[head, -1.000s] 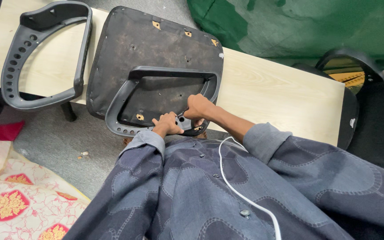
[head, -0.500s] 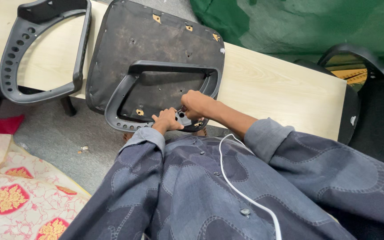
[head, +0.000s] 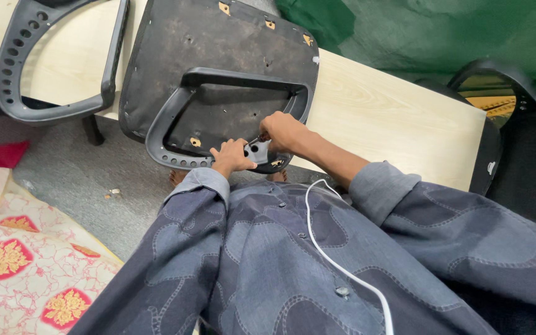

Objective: The person uses a screwdriver to attach a black plastic chair frame to a padded chair seat. They align the frame, insert screws, and tighten them to secure the components together.

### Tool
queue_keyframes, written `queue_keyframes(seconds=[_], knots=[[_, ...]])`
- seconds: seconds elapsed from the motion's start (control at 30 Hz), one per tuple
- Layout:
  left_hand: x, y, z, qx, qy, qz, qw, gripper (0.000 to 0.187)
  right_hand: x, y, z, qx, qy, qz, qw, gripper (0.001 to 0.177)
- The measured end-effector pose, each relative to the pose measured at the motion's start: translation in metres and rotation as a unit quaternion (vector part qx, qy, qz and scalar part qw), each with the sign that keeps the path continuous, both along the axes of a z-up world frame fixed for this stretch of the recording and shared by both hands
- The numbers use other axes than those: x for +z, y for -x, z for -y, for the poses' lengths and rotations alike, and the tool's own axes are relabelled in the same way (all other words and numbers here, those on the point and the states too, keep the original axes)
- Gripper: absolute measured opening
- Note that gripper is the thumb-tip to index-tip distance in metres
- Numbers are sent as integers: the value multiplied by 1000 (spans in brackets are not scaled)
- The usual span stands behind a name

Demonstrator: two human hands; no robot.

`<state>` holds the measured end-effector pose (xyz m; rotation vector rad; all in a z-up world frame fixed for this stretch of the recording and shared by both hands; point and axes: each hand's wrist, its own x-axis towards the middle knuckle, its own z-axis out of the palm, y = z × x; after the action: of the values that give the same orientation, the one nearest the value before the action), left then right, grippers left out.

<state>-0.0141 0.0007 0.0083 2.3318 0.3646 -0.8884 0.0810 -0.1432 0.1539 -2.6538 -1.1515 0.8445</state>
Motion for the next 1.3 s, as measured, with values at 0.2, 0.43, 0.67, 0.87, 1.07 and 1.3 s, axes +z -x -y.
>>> queue_keyframes(seconds=[0.2,0.43,0.67,0.87,1.07,1.3], knots=[[6,1,-1,6,-9,-21,1000,94,7,2,-5,12,-76,-35,996,30],[19,5,-4,11,-25,-53,998,96,28,11,-22,-81,-8,-39,996,37],[24,8,-7,29,-29,-61,997,94,20,11,-19,-54,-32,-31,998,35],[28,11,-9,34,-32,-47,998,96,8,8,-16,64,-92,10,994,20],[36,20,-15,19,-62,-42,997,93,26,9,-18,-25,-55,-56,997,18],[26,25,-16,28,-67,-12,997,96,29,5,-24,-185,12,-46,982,43]])
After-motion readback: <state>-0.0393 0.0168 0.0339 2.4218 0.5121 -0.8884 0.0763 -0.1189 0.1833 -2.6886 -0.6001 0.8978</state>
